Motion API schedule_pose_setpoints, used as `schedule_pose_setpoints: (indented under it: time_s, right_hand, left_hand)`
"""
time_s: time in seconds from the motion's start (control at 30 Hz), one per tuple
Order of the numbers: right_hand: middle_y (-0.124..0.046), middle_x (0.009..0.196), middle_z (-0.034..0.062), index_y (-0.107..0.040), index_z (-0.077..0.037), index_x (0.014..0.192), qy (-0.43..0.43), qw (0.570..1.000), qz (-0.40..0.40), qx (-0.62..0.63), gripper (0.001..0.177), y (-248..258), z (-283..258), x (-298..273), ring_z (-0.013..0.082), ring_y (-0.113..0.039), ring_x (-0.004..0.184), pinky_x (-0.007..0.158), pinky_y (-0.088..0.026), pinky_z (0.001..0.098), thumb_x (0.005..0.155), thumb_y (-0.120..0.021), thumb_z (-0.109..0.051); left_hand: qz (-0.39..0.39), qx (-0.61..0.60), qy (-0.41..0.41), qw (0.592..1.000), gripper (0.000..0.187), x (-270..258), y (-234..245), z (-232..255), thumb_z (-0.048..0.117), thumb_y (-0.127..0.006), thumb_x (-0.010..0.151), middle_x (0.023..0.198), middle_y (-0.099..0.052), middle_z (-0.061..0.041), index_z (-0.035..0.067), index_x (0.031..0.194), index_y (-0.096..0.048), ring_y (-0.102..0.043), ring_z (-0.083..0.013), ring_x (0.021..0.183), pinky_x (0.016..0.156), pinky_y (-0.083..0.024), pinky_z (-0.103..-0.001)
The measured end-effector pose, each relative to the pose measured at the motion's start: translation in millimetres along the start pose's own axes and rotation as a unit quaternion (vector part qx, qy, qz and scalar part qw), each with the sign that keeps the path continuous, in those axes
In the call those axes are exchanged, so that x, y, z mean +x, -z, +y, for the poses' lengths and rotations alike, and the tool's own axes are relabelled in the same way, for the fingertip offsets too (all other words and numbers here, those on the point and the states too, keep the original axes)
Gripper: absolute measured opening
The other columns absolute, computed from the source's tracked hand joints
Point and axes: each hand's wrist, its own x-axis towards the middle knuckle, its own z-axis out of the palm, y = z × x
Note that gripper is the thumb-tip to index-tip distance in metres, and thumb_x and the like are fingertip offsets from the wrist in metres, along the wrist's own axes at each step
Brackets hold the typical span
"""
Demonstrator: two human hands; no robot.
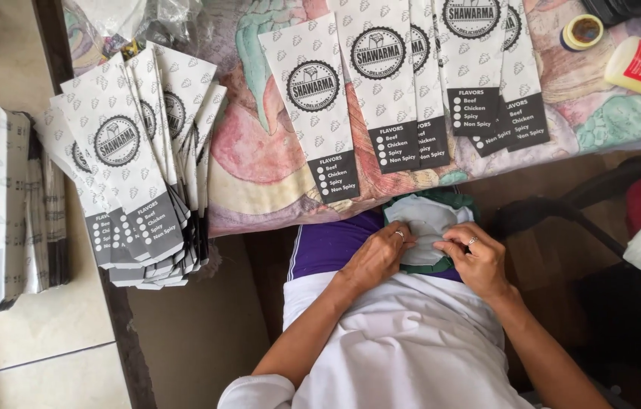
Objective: The person organizes and glues paper shawarma sleeves by hand, applying adhesive to the edges and pressing them together one at a time.
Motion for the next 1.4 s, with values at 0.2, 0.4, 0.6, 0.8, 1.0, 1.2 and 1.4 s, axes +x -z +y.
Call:
schedule_pose_setpoints:
  time_s: [0.2,0.4,0.6,0.8,1.0,1.2,1.4]
  right_hand:
    - [-0.070,0.085,0.0036,-0.078,-0.010,0.094,0.056,0.997,-0.053,-0.019,0.004,-0.3,-7.0,8.5,0.0244,-0.070,0.073,0.068,-0.058,0.0355,0.090,-0.079,-0.011]
    - [-0.068,0.083,0.0013,-0.075,-0.012,0.088,0.063,0.996,-0.048,-0.038,0.007,-5.0,-7.5,5.6,0.0228,-0.066,0.067,0.063,-0.056,0.0349,0.088,-0.082,-0.014]
    - [-0.063,0.075,0.0039,-0.067,-0.007,0.084,0.114,0.991,-0.076,-0.007,0.016,-27.2,-26.6,24.6,0.0263,-0.064,0.061,0.056,-0.055,0.0363,0.085,-0.083,-0.008]
    - [-0.065,0.082,0.0031,-0.059,-0.008,0.081,0.062,0.993,-0.097,0.012,0.030,-17.2,-16.0,23.1,0.0218,-0.066,0.064,0.057,-0.055,0.0293,0.080,-0.088,-0.017]
    - [-0.069,0.102,0.0110,-0.077,-0.003,0.104,0.107,0.984,-0.111,-0.085,0.028,-16.6,-13.9,18.6,0.0298,-0.071,0.083,0.070,-0.061,0.0391,0.081,-0.086,-0.015]
    - [-0.069,0.090,0.0060,-0.073,-0.004,0.084,0.115,0.982,-0.117,-0.096,0.011,-18.5,1.3,12.2,0.0263,-0.071,0.078,0.068,-0.059,0.0347,0.089,-0.079,-0.012]
    - [-0.063,0.092,0.0017,-0.060,-0.007,0.080,0.109,0.981,-0.130,-0.095,0.029,-17.6,0.3,20.2,0.0246,-0.068,0.080,0.072,-0.058,0.0342,0.089,-0.081,-0.024]
  left_hand:
    - [-0.020,0.126,0.005,0.992,0.012,-10.1,8.2,2.6,0.000,-0.066,0.093,0.082,-0.060,-0.012,0.000,0.081,-0.064,-0.067,-0.0323,0.069,0.059,-0.055,-0.039]
    - [0.004,0.223,0.008,0.975,0.017,-10.1,14.3,14.8,0.013,-0.065,0.098,0.082,-0.056,-0.006,0.007,0.082,-0.062,-0.064,-0.0238,0.069,0.060,-0.053,-0.033]
    - [-0.028,0.364,0.026,0.931,0.014,-36.9,36.3,-11.3,0.013,-0.069,0.091,0.082,-0.057,-0.006,0.008,0.079,-0.063,-0.063,-0.0235,0.069,0.058,-0.050,-0.033]
    - [0.005,0.265,0.083,0.961,0.019,-27.1,49.1,7.8,0.020,-0.080,0.082,0.081,-0.055,-0.004,0.008,0.077,-0.065,-0.063,-0.0242,0.072,0.065,-0.052,-0.033]
    - [0.019,0.253,0.044,0.966,0.016,-36.3,32.0,-11.8,0.020,-0.074,0.088,0.086,-0.058,-0.007,0.007,0.080,-0.069,-0.058,-0.0273,0.080,0.073,-0.050,-0.036]
    - [0.030,0.233,0.039,0.971,0.019,-53.7,10.5,-43.0,0.019,-0.075,0.087,0.079,-0.059,-0.007,0.008,0.074,-0.065,-0.060,-0.0264,0.076,0.072,-0.051,-0.035]
    - [0.078,0.250,0.040,0.964,0.024,-39.0,26.5,-18.7,0.019,-0.074,0.092,0.079,-0.059,-0.009,0.008,0.073,-0.064,-0.059,-0.0268,0.071,0.071,-0.050,-0.035]
